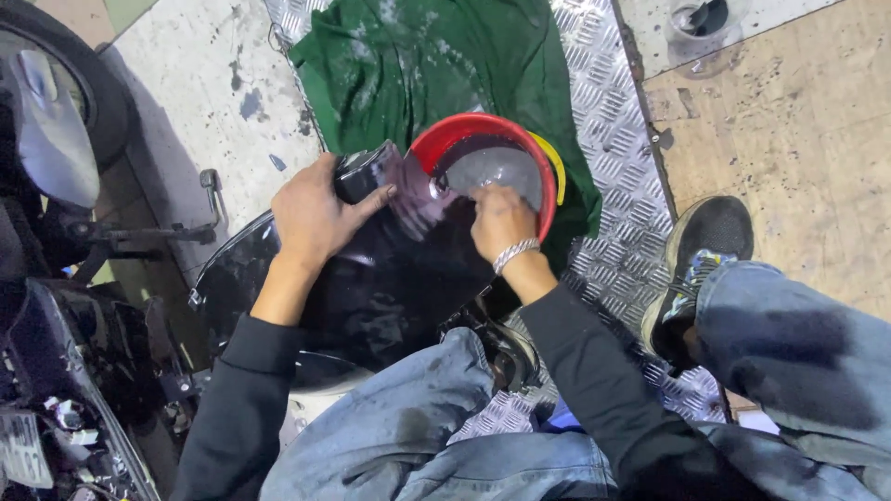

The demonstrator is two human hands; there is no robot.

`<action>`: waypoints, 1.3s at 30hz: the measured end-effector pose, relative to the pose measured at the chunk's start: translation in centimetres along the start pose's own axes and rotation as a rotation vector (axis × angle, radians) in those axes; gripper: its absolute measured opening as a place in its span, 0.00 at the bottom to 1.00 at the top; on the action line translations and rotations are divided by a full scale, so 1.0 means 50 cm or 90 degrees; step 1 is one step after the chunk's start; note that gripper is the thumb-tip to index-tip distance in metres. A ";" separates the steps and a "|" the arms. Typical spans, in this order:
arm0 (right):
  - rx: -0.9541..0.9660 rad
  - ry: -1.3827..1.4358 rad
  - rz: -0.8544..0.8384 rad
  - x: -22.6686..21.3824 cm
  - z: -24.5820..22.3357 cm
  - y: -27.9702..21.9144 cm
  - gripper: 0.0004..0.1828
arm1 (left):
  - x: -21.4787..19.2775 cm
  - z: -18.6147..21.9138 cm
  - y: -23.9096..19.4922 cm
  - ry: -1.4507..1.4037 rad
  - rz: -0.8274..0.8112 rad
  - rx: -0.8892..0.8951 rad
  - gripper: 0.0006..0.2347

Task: The person scrubs a black motorcycle part with a sponge, repeatedly dipping it into a red bucket of water. The person holds the part steady with one hand while scrubbing with the other, focusing on a specific area throughout the clip.

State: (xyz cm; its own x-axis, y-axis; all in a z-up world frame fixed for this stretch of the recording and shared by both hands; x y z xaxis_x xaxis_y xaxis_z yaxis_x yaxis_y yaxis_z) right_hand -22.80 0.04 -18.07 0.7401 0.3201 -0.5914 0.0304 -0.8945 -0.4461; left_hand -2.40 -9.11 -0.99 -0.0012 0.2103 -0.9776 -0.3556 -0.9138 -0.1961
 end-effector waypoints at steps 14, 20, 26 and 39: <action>0.009 0.064 0.035 0.013 0.033 0.141 0.17 | -0.005 0.005 0.001 0.017 0.005 0.013 0.29; -0.170 0.156 -0.046 -0.019 -0.140 -0.075 0.26 | 0.002 0.002 0.001 0.015 0.014 0.016 0.29; -0.066 0.193 -0.212 -0.044 -0.144 -0.051 0.39 | 0.007 0.002 -0.003 0.003 0.045 0.025 0.29; -0.076 0.136 -0.234 -0.064 -0.152 -0.072 0.44 | 0.000 0.012 0.005 0.020 0.120 0.029 0.29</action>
State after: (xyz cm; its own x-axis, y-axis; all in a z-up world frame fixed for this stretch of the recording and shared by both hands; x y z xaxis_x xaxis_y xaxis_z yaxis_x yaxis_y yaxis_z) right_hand -20.17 -0.11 -9.48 0.7875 0.5636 -0.2494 0.3866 -0.7669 -0.5122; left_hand -3.03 -9.12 -0.97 -0.0431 0.0254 -0.9987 -0.3935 -0.9193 -0.0064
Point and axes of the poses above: each hand's wrist, its own y-axis towards the middle knuckle, its own x-axis out of the palm, z = x × y, the point moved 3 cm from there along y, towards the middle knuckle, and after that the axes turned 9 degrees about -z, right-handed, at the moved point
